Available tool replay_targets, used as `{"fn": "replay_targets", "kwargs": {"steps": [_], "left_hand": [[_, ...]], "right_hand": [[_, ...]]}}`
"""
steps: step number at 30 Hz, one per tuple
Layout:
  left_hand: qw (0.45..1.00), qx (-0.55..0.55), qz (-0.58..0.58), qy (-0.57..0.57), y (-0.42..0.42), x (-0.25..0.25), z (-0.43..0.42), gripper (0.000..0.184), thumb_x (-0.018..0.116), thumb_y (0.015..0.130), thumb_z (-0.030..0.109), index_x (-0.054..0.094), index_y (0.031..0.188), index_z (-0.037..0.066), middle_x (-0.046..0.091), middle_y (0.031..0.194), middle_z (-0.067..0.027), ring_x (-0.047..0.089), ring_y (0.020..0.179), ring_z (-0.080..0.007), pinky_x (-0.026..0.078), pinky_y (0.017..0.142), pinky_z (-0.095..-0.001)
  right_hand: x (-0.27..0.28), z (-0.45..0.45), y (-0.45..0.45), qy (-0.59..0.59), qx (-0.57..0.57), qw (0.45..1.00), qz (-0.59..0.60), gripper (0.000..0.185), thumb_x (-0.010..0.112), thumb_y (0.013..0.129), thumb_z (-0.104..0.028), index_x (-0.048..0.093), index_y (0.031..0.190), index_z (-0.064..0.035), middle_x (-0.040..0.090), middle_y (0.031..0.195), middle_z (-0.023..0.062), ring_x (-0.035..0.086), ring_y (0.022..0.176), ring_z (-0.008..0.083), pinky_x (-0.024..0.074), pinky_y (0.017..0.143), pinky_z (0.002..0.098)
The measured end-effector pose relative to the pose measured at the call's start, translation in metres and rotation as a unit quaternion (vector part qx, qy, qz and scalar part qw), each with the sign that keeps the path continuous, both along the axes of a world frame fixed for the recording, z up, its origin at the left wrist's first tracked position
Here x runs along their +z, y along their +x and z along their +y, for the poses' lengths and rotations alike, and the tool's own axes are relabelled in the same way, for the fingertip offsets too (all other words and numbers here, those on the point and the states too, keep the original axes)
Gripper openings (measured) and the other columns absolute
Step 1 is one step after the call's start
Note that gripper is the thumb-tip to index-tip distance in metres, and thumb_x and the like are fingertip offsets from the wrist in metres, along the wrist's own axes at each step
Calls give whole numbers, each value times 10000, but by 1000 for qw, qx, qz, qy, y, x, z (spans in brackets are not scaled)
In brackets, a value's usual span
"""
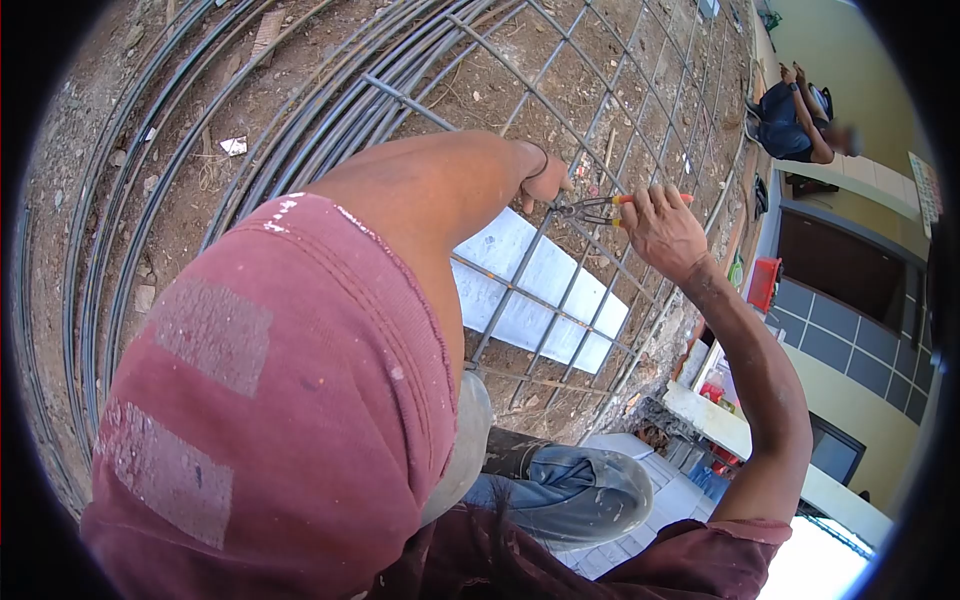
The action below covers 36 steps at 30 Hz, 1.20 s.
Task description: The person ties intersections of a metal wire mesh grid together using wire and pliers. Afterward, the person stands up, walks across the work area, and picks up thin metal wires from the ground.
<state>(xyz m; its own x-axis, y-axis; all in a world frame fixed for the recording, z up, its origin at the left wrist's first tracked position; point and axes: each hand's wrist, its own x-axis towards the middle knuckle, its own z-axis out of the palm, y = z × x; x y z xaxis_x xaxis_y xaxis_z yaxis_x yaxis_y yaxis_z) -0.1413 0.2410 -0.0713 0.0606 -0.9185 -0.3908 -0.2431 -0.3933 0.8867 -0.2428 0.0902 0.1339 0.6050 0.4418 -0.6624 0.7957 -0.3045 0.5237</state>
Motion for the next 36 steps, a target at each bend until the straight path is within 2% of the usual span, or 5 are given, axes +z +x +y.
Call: {"fn": "replay_targets", "kwargs": {"steps": [4,12,22,27,36], "left_hand": [[1000,22,-8,-12,-3,-5,0,684,437,955,68,320,1627,129,587,1463,-203,786,882,-251,525,1010,-422],[1000,14,10,3,-3,-8,0,715,445,929,19,337,1623,151,606,1443,-197,783,839,-248,534,986,-434],[981,28,-180,-63,-19,-2,14,804,647,797,88,438,1571,149,645,1391,-188,613,1282,-358,510,1050,-440],[972,73,-217,-59,-34,22,22,772,780,793,226,488,1500,115,706,1240,-200,645,1217,-385,525,1011,-464],[951,180,-252,-27,-45,8,10,315,836,800,308,762,876,11,759,967,-192,730,1004,-369,572,849,-501]], "right_hand": [[1,32,4,-4,-3,1000,-19,221,520,999,-167,648,1062,2,648,993,113,637,943,287,474,851,430],[-11,6,1,-23,-405,913,40,212,500,1030,-183,614,1130,-35,713,1032,179,721,1002,316,532,880,437],[-47,-66,-33,126,-313,941,-44,205,561,980,-239,620,1099,-83,711,1039,129,699,1024,311,515,912,441],[-46,-68,-35,135,-301,942,-64,190,570,983,-250,622,1065,-88,707,1021,129,702,992,312,516,884,437],[-33,-51,-22,106,-346,932,-13,230,543,1009,-262,629,1065,-56,716,1062,173,706,1029,342,521,918,462]]}}
